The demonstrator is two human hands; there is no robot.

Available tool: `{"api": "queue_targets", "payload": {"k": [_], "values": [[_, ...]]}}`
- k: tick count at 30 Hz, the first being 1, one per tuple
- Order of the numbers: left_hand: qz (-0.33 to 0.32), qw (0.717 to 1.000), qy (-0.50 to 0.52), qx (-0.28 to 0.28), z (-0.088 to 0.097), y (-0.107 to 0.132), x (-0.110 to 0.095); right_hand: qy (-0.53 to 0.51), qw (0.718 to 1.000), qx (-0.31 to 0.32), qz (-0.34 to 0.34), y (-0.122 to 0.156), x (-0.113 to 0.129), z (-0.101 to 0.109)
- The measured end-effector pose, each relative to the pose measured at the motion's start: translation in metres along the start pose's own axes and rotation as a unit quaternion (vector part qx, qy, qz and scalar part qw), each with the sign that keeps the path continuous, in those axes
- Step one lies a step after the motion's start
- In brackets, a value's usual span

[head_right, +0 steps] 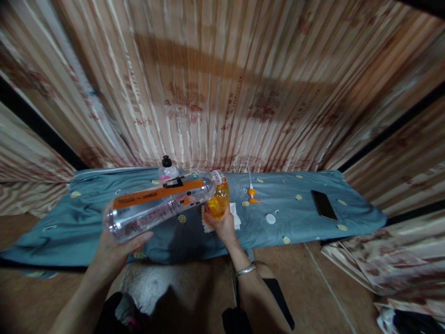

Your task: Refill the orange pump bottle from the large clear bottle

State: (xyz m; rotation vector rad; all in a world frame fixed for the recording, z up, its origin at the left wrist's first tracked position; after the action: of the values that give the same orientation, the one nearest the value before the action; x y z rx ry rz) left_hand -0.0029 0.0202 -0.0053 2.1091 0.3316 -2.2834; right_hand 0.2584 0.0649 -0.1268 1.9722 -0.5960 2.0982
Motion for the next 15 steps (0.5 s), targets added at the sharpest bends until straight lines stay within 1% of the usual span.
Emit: {"api": "queue_targets", "payload": {"k": [2,5,10,15], "values": [[0.011,1.0,0.016,0.0,-0.0028,0.0022,-0.0065,0.007,1.0,-0.004,-0.001,0.0001,-0.0008,0.0001],[0.011,1.0,0.028,-0.001,-0.0043,0.0021,-0.0121,0.021,1.0,-0.004,-0.007,0.0005,-0.0009,0.0003],[0.009,0.999,0.023,0.028,-0.0004,-0.0034,-0.0093,0.02,1.0,0.003,-0.007,0.0009,0.0003,0.0013],[0.001,0.999,0.018,0.032,0.002,-0.0056,-0.006,0.027,1.0,-0.008,-0.01,0.0005,-0.0006,0.002]]}}
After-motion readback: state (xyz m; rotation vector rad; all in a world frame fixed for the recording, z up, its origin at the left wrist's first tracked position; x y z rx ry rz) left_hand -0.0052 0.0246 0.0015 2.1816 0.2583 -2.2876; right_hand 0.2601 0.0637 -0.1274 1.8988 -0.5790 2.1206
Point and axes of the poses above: each hand's wrist, its own y-axis away from the middle knuckle, its own z-axis out of the back of the hand, x = y × z, the point moved 1 cm from there along -y, towards the middle knuckle, and after that the axes turned 10 degrees about -y, right-handed, at the moved point
